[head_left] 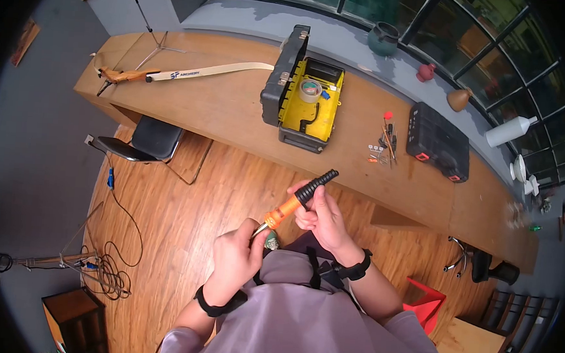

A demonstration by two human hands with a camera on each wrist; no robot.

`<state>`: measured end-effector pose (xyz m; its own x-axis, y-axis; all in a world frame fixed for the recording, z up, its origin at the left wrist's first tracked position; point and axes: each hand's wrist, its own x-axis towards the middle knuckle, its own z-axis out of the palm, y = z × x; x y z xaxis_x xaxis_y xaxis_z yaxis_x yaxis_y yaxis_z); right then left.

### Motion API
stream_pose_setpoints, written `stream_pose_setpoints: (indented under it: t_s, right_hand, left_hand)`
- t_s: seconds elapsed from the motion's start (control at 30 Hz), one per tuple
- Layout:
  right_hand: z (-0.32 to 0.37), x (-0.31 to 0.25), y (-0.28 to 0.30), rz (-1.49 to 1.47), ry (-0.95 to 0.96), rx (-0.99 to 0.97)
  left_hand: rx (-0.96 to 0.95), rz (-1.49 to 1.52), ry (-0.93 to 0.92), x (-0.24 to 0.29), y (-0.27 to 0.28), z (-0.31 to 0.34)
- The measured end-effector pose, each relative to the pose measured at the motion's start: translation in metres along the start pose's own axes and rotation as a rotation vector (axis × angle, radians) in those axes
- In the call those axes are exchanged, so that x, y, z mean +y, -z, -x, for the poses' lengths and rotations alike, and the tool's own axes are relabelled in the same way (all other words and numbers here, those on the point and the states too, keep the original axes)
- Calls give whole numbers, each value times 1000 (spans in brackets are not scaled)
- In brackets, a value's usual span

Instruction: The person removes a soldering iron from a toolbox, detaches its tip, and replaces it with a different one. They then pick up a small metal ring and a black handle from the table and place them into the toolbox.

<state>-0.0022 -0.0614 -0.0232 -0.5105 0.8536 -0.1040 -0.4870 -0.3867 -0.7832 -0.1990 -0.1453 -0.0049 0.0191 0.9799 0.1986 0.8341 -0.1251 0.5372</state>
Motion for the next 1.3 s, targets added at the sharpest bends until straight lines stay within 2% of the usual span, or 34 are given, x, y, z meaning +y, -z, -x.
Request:
stream_pose_setpoints:
  t_s: [0.07,0.1,0.17,0.2,0.23,0.3,0.33,0.37,0.43,0.47,0.5,0.57,0.7,0.77,0.8,0.9,0.93,0.97,1.03,1.07,1.13,1.3]
  right_hand:
    - [2,-3,0,-8,-3,-25]
    - [2,-3,-2,60,-2,-12]
    - [1,-2,-3,126,3,4]
    - [1,-1,-2,118,-5,30]
    - [2,1,-2,109,-14,57]
    - [2,3,2,84,-17,62]
    - [1,4,2,58,-18,65]
    - [0,4,1,56,-17,63]
    - [2,2,-1,-14,-12,19]
    - [5,1,-2,-13,-12,26]
    - [5,-2,-5,11,10,14]
    - [4,-7,-10,34,33,-9]
    - [2,-4,-6,89,25,26]
    - [3,1,-3,87,18,44]
    - [5,2,-2,58,4,66]
    - [3,4,-1,17,-1,76]
    - [3,4,-1,6,7,74]
    - [4,3,-1,7,8,77]
    - [4,-1,-3,25,19,64]
    - [4,-2,-2,26,19,63]
    - [5,-7,0,-48,-8,7]
    - [3,-13,1,-19,-79,-10]
  left_hand:
    - [-329,867,387,-11,-9,5]
    - [-323,865,390,-14,-4,3]
    - [-642,1403,644,-18,4,-4]
    - [-519,1169,491,-13,-1,-4]
    - [-523,1170,491,-7,-3,-3]
    - [0,132,46,7,1,-4]
    - [41,77,25,11,6,-7]
    - [42,74,24,13,10,-8]
    - [-158,313,292,15,14,-8]
    - [-163,715,291,2,-1,-3]
    - [-408,1105,440,-3,0,-1]
    - [-644,1602,752,-5,4,1]
    - [-608,1500,725,-10,-1,-2]
    - [21,537,210,0,-7,-2]
    - [20,536,215,3,-5,0]
    - [48,196,101,12,5,-1]
    - [48,172,85,11,1,2]
    - [46,174,83,11,-1,2]
    - [-147,667,324,9,-2,2]
    - [-146,668,324,8,-1,1]
    - [-351,1186,538,5,3,-1]
    - [-390,1201,549,9,7,-1]
